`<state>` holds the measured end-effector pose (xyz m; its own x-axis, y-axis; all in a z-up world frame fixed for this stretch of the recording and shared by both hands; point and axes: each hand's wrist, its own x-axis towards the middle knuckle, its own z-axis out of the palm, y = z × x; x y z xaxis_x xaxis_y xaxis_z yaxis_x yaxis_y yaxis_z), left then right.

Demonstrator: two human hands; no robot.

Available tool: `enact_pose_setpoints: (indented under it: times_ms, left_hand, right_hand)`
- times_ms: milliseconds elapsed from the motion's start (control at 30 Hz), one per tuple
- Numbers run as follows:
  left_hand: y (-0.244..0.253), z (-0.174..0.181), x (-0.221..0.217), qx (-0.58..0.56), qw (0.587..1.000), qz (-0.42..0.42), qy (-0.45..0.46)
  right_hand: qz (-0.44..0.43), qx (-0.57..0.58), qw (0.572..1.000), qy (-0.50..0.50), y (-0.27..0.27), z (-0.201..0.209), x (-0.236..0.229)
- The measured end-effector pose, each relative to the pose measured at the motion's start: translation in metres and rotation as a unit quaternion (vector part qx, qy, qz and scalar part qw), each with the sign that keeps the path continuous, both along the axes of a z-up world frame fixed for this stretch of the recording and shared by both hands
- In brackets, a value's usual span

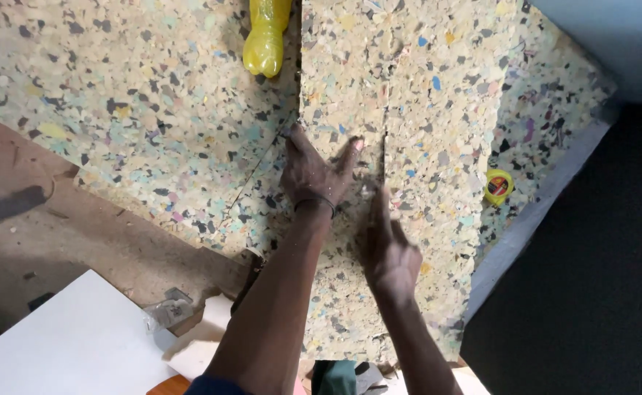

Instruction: Measuring and marking foam sheets for upholstery using a tape measure and ruler

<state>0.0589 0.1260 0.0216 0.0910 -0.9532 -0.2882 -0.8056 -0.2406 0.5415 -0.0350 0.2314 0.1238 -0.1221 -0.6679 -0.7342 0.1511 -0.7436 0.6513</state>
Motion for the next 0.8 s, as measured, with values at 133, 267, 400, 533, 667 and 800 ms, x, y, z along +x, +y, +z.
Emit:
enact_pose_setpoints:
  times_ms: [133, 267, 400, 533, 667, 800]
  left_hand:
    - [0.0, -0.008, 0.004, 0.02, 1.0, 0.0, 0.013]
    - [0.003, -0.012, -0.001, 0.014, 1.0, 0.003, 0.001]
    - [0.004, -0.01, 0.001, -0.015, 1.0, 0.007, -0.002]
    - [0.004, 0.002, -0.001, 0.008, 1.0, 0.006, -0.008]
    - [0.001, -0.016, 0.0, 0.034, 0.999, -0.001, 0.016]
    - [0.004, 0.002, -0.005, 0.028, 0.999, 0.0, 0.016]
  right_hand:
    - [-0.267, -0.324, 0.713, -0.561, 0.059, -0.048, 0.001]
    - [-0.416, -0.392, 0.457, -0.681, -0.036, 0.003, 0.008]
    - [-0.41, -0.387, 0.464, -0.684, 0.041, -0.024, 0.009]
    - [-0.39, -0.386, 0.457, -0.7, 0.069, -0.065, -0.009]
    - [-0.342, -0.35, 0.637, -0.595, 0.081, -0.084, -0.015]
    - [-0.235, -0.256, 0.866, -0.359, 0.122, -0.061, 0.0]
